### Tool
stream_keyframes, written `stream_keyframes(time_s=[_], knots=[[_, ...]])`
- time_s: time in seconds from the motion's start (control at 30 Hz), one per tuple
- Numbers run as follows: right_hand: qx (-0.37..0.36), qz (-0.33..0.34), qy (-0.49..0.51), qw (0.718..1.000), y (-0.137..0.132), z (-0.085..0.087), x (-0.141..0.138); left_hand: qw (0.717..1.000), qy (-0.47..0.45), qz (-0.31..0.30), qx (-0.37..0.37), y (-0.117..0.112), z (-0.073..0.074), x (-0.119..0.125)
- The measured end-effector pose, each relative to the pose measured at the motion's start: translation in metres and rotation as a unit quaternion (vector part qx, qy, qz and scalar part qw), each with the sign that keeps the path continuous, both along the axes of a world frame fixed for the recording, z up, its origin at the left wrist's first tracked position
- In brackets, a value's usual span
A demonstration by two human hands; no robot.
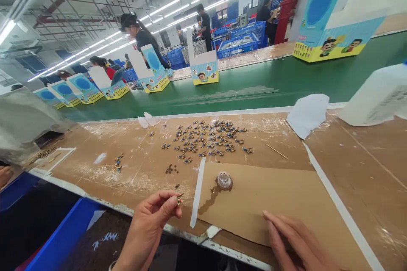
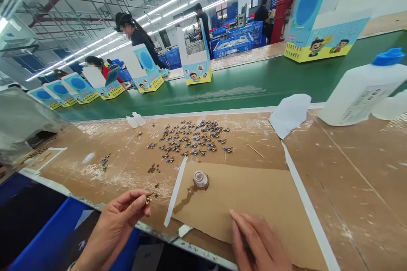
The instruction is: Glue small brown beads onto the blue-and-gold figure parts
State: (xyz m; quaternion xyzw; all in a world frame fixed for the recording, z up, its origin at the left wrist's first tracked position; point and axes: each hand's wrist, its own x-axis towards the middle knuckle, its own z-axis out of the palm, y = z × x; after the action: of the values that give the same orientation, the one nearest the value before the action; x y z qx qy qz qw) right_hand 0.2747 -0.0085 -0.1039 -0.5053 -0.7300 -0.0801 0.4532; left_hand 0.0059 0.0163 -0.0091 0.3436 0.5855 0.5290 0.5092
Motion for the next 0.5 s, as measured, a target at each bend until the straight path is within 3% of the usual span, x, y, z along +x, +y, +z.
stream_keyframes(time_s=[0.1, 0.23, 0.4, 0.5], knots=[[0.001, -0.007, 0.035, 0.999, -0.001, 0.008, -0.008, 0.996, 0.088, -0.004, 0.020, 0.006, 0.001, 0.014], [-0.001, 0.000, 0.079, 0.997, -0.001, 0.009, -0.010, 0.973, 0.215, -0.072, 0.044, 0.020, 0.002, 0.032], [-0.005, -0.012, 0.128, 0.992, -0.002, 0.013, -0.015, 0.910, 0.356, -0.153, 0.147, 0.043, 0.007, 0.059], [0.002, -0.009, 0.140, 0.990, -0.001, 0.018, -0.016, 0.873, 0.417, -0.195, 0.164, 0.055, 0.010, 0.068]])
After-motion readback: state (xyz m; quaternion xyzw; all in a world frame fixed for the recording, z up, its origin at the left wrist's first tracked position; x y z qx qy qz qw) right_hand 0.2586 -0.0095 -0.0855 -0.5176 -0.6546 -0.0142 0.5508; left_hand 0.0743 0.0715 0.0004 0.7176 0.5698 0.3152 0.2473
